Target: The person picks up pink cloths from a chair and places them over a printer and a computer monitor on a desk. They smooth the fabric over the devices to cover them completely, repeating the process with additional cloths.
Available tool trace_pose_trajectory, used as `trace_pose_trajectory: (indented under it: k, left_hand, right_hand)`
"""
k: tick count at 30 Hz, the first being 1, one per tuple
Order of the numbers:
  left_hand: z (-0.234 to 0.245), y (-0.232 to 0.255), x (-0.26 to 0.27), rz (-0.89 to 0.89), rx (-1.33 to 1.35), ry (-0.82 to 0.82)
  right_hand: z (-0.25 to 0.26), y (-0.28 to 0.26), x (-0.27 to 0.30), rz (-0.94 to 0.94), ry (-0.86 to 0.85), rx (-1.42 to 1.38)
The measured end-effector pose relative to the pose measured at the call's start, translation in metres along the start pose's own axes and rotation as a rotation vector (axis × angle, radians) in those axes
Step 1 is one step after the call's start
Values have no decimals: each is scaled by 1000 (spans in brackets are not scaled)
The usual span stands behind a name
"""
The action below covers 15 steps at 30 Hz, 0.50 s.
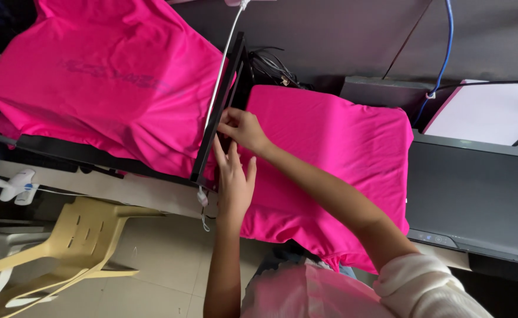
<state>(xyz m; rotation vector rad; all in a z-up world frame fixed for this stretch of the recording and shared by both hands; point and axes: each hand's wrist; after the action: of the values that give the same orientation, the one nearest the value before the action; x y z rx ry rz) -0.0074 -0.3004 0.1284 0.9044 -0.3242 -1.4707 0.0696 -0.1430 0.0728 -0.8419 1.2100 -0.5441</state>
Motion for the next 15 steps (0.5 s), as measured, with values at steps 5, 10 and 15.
trace_pose_trajectory:
  k: [5, 10, 15]
  left_hand:
    - [-8, -15, -7, 159, -74, -29]
    - [-8, -17, -7, 156, -120, 6]
    - [-9, -18, -9, 179, -69, -2]
  right_hand:
    - [-7, 39, 7, 22, 38, 121]
    - [-6, -6, -6, -204, 111, -175]
    - [-12, 10, -10, -199, 132, -176]
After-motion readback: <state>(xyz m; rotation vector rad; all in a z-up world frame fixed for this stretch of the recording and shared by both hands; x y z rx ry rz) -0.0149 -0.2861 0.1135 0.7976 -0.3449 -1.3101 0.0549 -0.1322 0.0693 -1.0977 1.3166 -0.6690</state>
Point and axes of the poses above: each hand's wrist, its own x-axis away from the middle knuckle, its own z-axis out of the back of the hand, y = z × x, and after that the axes turned 15 degrees about z, right-handed
